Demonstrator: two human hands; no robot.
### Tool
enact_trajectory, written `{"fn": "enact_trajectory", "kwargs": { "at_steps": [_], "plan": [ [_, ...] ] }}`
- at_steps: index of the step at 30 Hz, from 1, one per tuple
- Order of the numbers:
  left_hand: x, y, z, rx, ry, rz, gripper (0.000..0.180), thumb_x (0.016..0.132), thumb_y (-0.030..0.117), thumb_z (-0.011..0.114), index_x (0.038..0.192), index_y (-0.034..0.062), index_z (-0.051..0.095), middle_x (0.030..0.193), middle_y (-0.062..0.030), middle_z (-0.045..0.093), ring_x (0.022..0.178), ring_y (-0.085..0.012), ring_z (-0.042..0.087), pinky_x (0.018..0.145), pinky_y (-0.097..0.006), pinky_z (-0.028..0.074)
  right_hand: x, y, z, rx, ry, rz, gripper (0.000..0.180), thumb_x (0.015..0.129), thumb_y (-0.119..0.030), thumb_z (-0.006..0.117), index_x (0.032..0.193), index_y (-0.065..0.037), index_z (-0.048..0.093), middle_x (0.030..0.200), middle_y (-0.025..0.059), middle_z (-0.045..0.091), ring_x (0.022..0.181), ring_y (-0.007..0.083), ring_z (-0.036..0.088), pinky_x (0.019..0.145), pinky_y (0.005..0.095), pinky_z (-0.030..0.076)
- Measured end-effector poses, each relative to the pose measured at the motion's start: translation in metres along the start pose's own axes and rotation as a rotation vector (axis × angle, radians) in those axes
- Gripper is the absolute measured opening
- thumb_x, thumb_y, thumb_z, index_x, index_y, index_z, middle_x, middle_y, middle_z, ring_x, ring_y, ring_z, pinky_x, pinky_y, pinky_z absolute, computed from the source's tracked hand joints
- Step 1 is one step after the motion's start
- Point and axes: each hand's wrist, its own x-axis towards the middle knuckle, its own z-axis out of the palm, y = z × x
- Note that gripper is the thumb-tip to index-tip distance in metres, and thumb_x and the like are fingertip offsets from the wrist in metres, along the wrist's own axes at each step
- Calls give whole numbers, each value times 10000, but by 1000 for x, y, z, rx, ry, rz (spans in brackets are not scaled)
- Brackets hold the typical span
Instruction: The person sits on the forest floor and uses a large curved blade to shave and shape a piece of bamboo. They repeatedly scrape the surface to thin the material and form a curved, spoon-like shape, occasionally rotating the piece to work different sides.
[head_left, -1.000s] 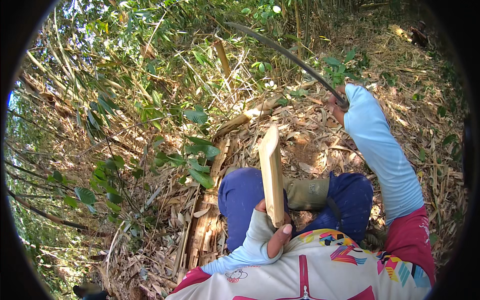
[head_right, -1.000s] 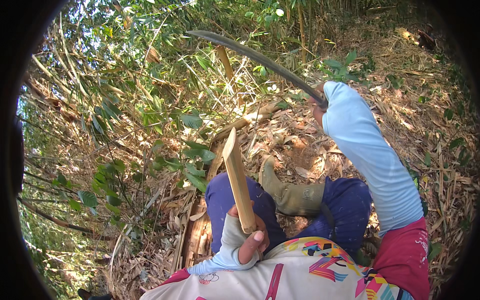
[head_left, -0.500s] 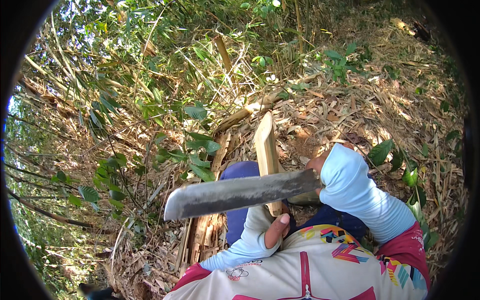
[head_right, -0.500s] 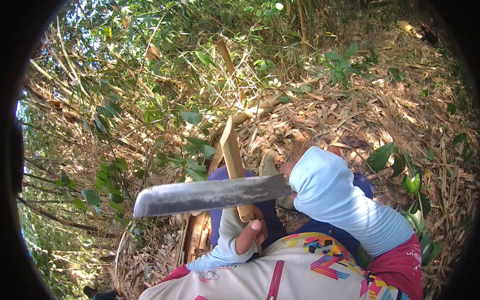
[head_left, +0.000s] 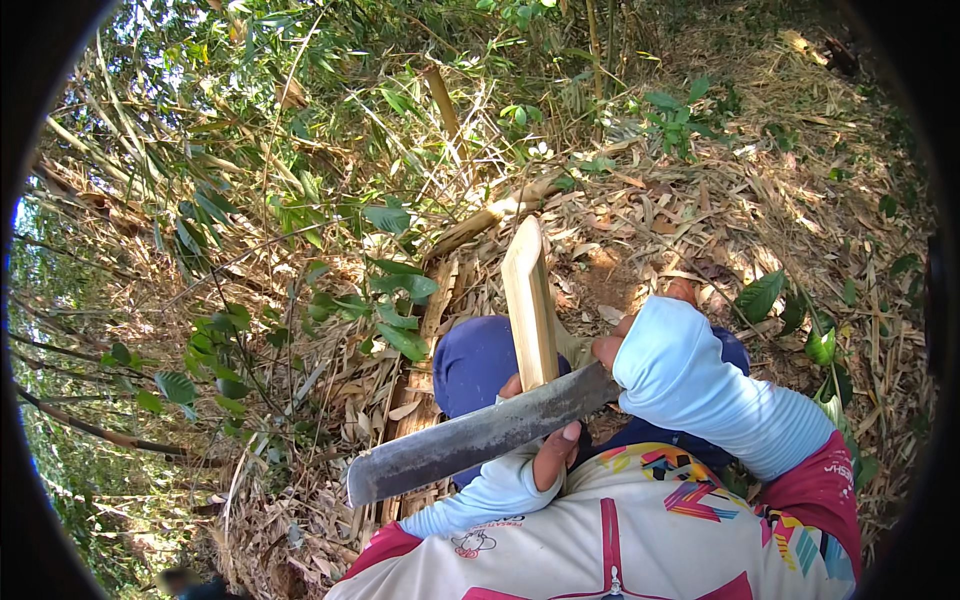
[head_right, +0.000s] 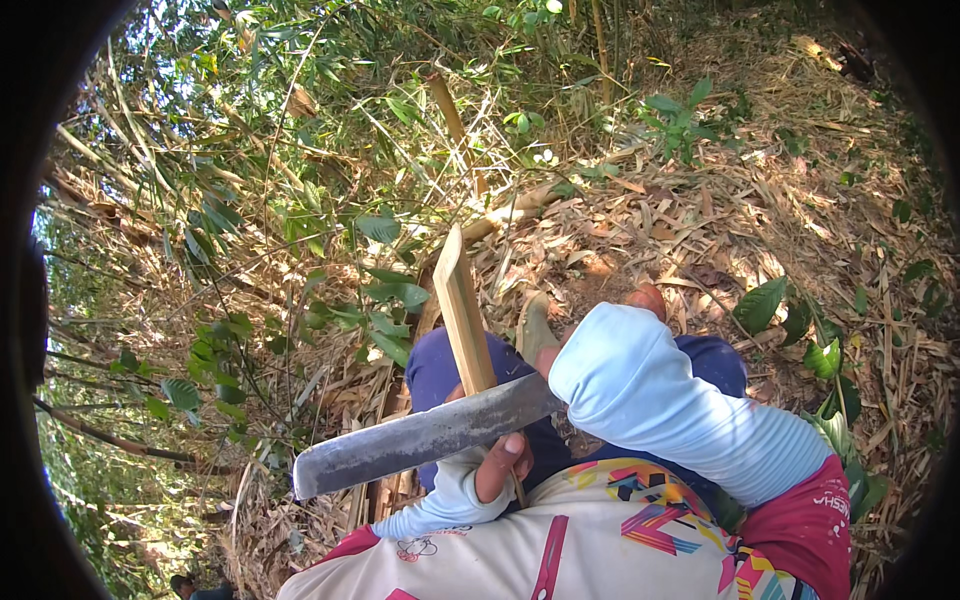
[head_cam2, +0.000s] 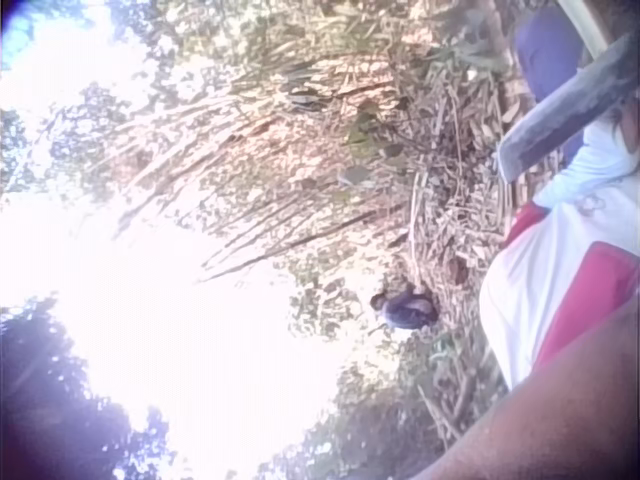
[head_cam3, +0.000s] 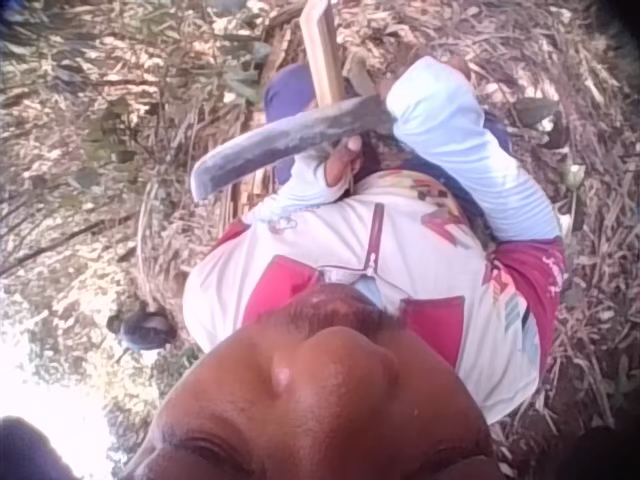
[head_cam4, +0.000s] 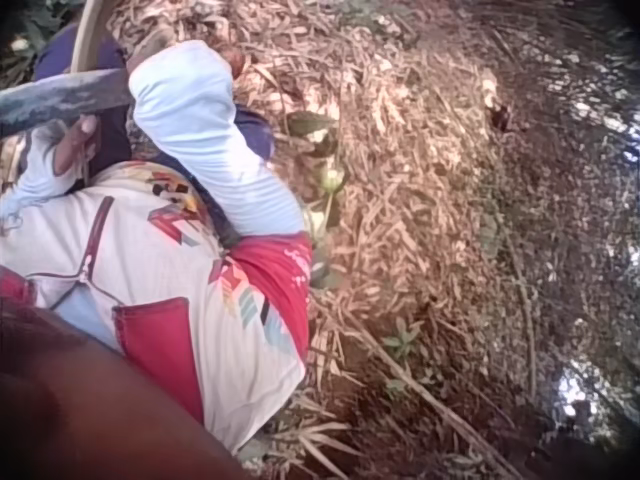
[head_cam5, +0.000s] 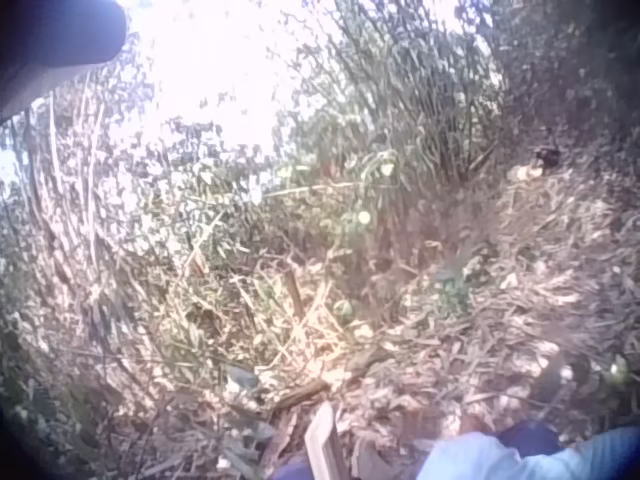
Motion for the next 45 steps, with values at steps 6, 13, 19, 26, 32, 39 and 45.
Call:
{"fn": "enact_trajectory", "kwargs": {
  "at_steps": [6, 13, 19, 26, 32, 39, 45],
  "plan": [
    [-2, -7, -3, 20, -37, -9, 410, 906, 116, 641, 1230, 61, 396, 851, -24, 534, 663, -88, 505, 566, -233, 437, 9, 5, -2, -50, 18, 61, 132, 691, -246, 616, 795, -176, 658, 555, 19, 512, 585, 247, 567, 582, 526, 416],
    [-2, -2, -3, 5, -33, -16, 394, 908, 97, 613, 1229, 62, 387, 881, -36, 522, 657, -90, 494, 564, -241, 431, 21, 6, -16, -160, -24, -23, 172, 710, -255, 616, 843, -159, 667, 584, 22, 557, 592, 263, 587, 589, 513, 411],
    [4, -2, -5, 31, -104, 72, 548, 898, 63, 571, 1360, 72, 278, 916, -60, 518, 622, -91, 487, 520, -230, 412, 33, 12, -25, -154, -81, 46, 203, 739, -291, 596, 863, -147, 667, 626, 52, 610, 632, 288, 625, 600, 496, 418],
    [-1, -11, -3, 3, -60, 102, 635, 867, 53, 619, 1376, 75, 241, 845, -81, 520, 554, -103, 499, 499, -231, 440, 67, 34, -37, -5, -475, 451, 296, 774, -259, 715, 1018, -106, 646, 805, 99, 668, 818, 276, 672, 737, 396, 548],
    [0, -15, -4, 4, -103, 159, 623, 862, 58, 641, 1355, 69, 260, 771, -84, 520, 534, -108, 505, 493, -234, 452, 55, 65, -43, 153, 317, 596, 198, 787, -91, 703, 974, -44, 655, 735, 150, 626, 648, 307, 615, 606, 372, 479],
    [3, -11, -1, -85, -27, 92, 637, 855, 70, 643, 1362, 69, 258, 778, -92, 528, 535, -106, 511, 476, -233, 446, 16, 28, -19, 309, 199, 294, 327, 686, -154, 748, 1000, -93, 680, 801, 125, 640, 758, 328, 641, 706, 376, 518],
    [4, -8, -1, 7, -86, 123, 552, 902, 62, 581, 1363, 39, 279, 877, -41, 527, 619, -79, 478, 560, -229, 409, 20, 10, -26, 6, -96, 113, 266, 631, -248, 741, 852, -127, 657, 747, 53, 665, 749, 269, 662, 678, 445, 425]
  ]
}}
